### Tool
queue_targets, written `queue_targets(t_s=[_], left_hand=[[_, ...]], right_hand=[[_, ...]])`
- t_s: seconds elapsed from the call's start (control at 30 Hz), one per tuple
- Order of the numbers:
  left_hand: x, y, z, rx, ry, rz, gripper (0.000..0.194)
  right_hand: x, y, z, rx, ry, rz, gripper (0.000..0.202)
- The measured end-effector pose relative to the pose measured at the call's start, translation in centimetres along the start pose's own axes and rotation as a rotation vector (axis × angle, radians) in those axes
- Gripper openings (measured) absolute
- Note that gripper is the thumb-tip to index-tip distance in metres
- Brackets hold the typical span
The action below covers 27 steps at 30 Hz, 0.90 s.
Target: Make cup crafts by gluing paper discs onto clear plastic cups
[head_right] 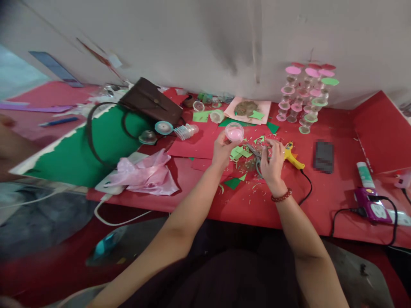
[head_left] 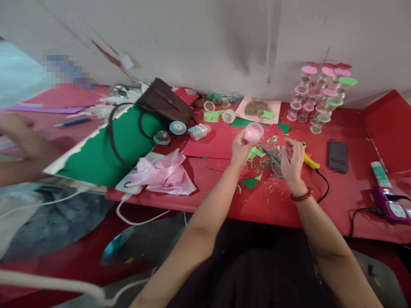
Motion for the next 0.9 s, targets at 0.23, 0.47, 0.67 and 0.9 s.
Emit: queue_targets(t_s=[0.23,0.47,0.67,0.9], left_hand=[[-0.2,-0.6,0.2,-0.102,0.077,-0.177,0.038],[-0.4,-0.8,0.3,-0.123,0.07,-0.264,0.036],[-1.1,-1.2,0.2,-0.009,0.039,-0.26,0.045],[-1.5,-1.5,0.4,0.15,-0.128,-0.277,0.042]], right_hand=[[0.0,-0.3,-0.9,0.0,0.004,-0.165,0.025],[-0.1,-0.5,-1.1,-0.021,0.018,-0.168,0.028],[0.2,-0.4,-1.4,0.204,-0.184,-0.113,0.025],[0.3,-0.5,-1.0,0.46,-0.381,-0.032,0.032]])
Point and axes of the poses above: each hand's wrist, its own x-axis towards the middle knuckle, its own y-axis out of the back of the hand, z = x × y, the point moved 3 cm from there along x, towards the middle knuckle, and after that the axes turned 15 degrees about x, right-handed, at the moved point
